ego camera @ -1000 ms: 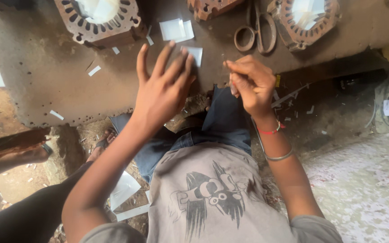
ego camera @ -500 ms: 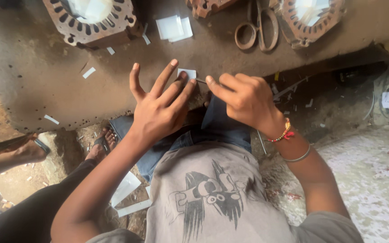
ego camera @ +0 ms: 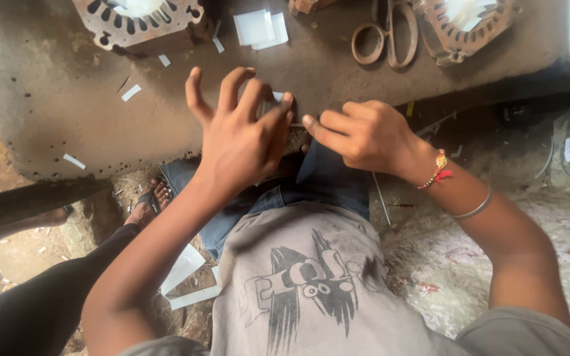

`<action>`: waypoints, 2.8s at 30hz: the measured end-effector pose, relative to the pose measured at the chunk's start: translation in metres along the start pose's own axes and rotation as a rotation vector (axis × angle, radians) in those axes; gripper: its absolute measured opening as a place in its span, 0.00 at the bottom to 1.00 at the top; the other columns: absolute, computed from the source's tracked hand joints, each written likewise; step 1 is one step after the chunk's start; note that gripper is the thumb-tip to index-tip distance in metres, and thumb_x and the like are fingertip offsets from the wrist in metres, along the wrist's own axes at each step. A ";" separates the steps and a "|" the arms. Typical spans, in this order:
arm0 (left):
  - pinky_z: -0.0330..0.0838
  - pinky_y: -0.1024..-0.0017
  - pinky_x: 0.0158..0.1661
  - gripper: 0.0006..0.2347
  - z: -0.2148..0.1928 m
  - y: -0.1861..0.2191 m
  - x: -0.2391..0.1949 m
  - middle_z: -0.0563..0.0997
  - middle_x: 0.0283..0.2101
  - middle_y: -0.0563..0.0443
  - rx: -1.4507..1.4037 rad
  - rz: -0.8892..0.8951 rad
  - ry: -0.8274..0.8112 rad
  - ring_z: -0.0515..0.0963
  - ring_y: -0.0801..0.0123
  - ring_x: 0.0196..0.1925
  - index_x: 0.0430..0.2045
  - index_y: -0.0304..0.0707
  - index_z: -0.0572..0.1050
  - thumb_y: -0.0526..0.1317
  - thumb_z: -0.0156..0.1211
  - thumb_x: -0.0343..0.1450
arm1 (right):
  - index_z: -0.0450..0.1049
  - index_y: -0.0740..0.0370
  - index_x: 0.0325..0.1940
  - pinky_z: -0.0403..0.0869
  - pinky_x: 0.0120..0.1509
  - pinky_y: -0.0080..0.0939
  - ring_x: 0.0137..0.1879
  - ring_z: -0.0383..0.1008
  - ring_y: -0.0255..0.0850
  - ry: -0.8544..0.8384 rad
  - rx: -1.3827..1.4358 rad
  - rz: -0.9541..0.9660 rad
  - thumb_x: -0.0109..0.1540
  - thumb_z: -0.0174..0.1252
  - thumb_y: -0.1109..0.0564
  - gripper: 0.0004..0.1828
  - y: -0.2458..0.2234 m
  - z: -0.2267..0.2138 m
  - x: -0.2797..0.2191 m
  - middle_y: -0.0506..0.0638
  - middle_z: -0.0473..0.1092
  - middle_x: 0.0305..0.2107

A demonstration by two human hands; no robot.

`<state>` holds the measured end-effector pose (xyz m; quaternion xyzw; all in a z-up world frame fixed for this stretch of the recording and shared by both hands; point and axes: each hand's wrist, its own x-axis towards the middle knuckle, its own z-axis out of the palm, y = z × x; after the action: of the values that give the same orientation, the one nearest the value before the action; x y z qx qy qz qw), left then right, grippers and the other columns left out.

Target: The person places small rectangular insulation sheets into the slots of motor stators using a thin metal tool to seat them firmly.

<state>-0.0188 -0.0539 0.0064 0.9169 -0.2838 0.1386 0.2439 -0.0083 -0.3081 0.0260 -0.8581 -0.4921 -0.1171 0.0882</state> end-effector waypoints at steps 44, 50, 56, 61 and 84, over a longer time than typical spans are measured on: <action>0.34 0.33 0.69 0.16 0.009 -0.014 -0.014 0.79 0.49 0.50 0.081 0.222 0.046 0.71 0.57 0.71 0.58 0.42 0.79 0.46 0.66 0.78 | 0.79 0.64 0.56 0.73 0.38 0.47 0.35 0.74 0.51 0.265 0.289 0.529 0.62 0.57 0.71 0.19 -0.034 -0.002 0.014 0.55 0.69 0.35; 0.35 0.30 0.71 0.20 0.008 -0.014 -0.018 0.80 0.51 0.48 0.102 0.226 0.017 0.70 0.59 0.74 0.60 0.35 0.77 0.37 0.63 0.71 | 0.79 0.64 0.56 0.73 0.37 0.45 0.33 0.72 0.48 0.199 0.172 0.411 0.56 0.56 0.71 0.24 -0.029 -0.001 0.014 0.54 0.69 0.35; 0.36 0.31 0.71 0.17 0.010 -0.016 -0.024 0.80 0.57 0.44 0.046 0.214 0.049 0.71 0.54 0.73 0.57 0.30 0.76 0.35 0.61 0.72 | 0.80 0.64 0.55 0.69 0.30 0.41 0.28 0.66 0.43 0.065 0.010 0.331 0.53 0.55 0.69 0.25 -0.026 -0.002 0.019 0.49 0.69 0.32; 0.36 0.35 0.72 0.16 0.018 -0.017 -0.024 0.79 0.55 0.47 0.189 0.218 0.081 0.74 0.59 0.71 0.59 0.32 0.76 0.37 0.60 0.77 | 0.80 0.68 0.54 0.69 0.29 0.38 0.27 0.65 0.40 0.055 -0.152 0.292 0.56 0.56 0.67 0.22 -0.032 0.004 0.022 0.48 0.69 0.31; 0.68 0.61 0.52 0.11 -0.081 -0.094 0.023 0.81 0.42 0.46 0.049 0.048 0.383 0.79 0.55 0.47 0.42 0.34 0.80 0.21 0.58 0.71 | 0.74 0.70 0.58 0.64 0.27 0.27 0.27 0.66 0.30 0.734 1.036 0.631 0.74 0.53 0.70 0.10 -0.001 0.030 -0.018 0.51 0.70 0.39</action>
<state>0.0453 0.0460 0.0489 0.8725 -0.2504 0.3231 0.2676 -0.0143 -0.3148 -0.0075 -0.7124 -0.1509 -0.1184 0.6751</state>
